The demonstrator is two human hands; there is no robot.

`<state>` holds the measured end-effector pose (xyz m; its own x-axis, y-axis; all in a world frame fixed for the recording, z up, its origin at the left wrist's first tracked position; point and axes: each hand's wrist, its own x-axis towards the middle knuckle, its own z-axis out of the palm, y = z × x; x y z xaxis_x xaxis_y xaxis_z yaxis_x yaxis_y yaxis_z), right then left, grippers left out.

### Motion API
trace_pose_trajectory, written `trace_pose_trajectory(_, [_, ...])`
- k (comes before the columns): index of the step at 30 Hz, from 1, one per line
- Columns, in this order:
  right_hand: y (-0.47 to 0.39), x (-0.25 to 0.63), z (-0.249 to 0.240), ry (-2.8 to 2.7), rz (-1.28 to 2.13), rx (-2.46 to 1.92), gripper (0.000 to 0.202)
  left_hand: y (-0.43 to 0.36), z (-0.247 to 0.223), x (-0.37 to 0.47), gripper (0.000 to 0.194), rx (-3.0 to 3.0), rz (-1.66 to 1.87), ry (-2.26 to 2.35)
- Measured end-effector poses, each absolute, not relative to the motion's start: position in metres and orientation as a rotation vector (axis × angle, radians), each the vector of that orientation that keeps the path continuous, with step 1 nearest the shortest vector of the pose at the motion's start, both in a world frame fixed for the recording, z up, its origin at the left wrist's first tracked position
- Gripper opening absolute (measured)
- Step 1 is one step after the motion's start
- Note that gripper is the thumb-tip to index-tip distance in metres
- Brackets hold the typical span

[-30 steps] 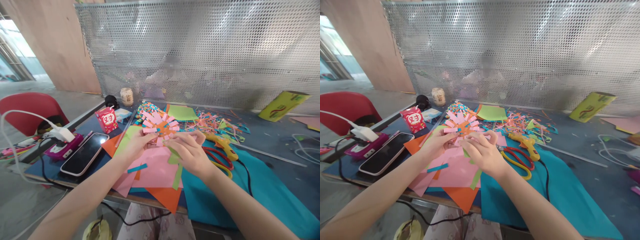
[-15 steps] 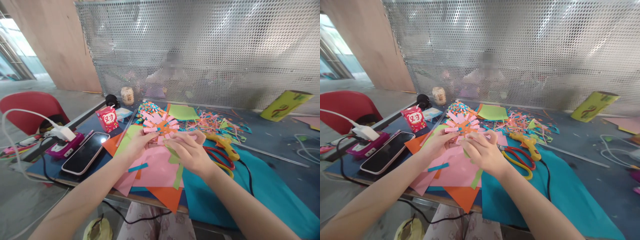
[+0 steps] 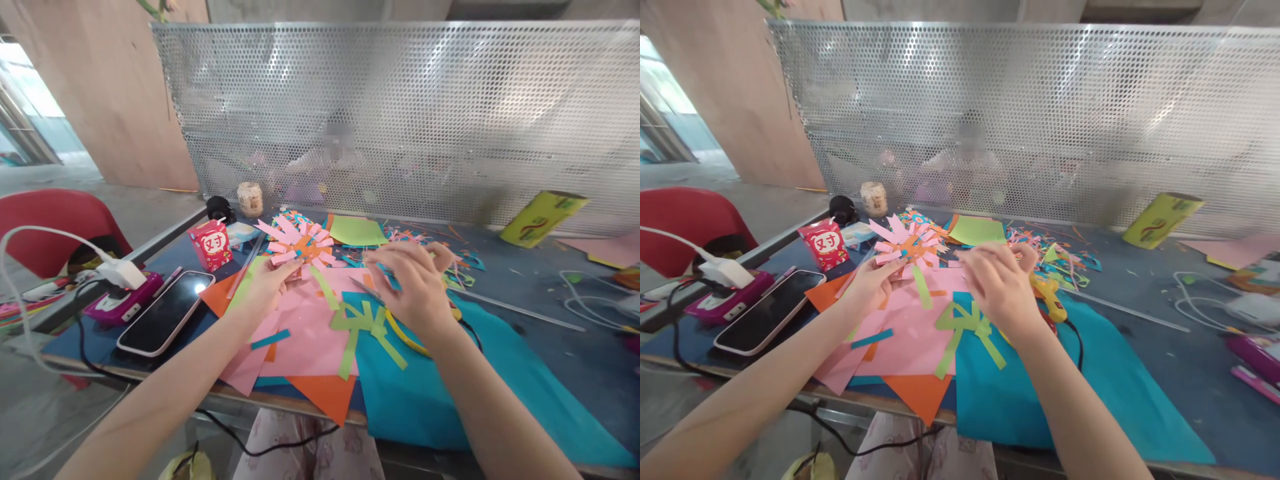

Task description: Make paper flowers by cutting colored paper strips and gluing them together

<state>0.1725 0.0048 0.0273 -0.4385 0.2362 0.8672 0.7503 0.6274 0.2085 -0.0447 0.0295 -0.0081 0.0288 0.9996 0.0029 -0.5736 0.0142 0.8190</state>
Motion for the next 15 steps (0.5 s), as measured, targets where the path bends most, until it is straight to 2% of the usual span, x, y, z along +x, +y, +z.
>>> trace_pose_trajectory(3, [0.012,0.192,0.026,-1.832,-0.701,-1.060,0.007,0.031,-0.008,-0.046,0.030,0.739,1.449,0.720])
trace_pose_trajectory(9, [-0.003,0.224,0.010,-1.829,-0.566,-1.776,0.020,0.034,-0.008,-0.046,0.029,0.734,1.471,0.659])
trace_pose_trajectory(11, [-0.009,0.229,0.009,-1.741,-0.530,-2.123,0.032,0.035,-0.010,-0.046,0.030,0.732,1.474,0.645])
trace_pose_trajectory(15, [-0.004,0.235,0.004,-1.430,-0.254,-2.628,0.070,0.040,-0.019,-0.048,0.031,0.809,1.442,0.668])
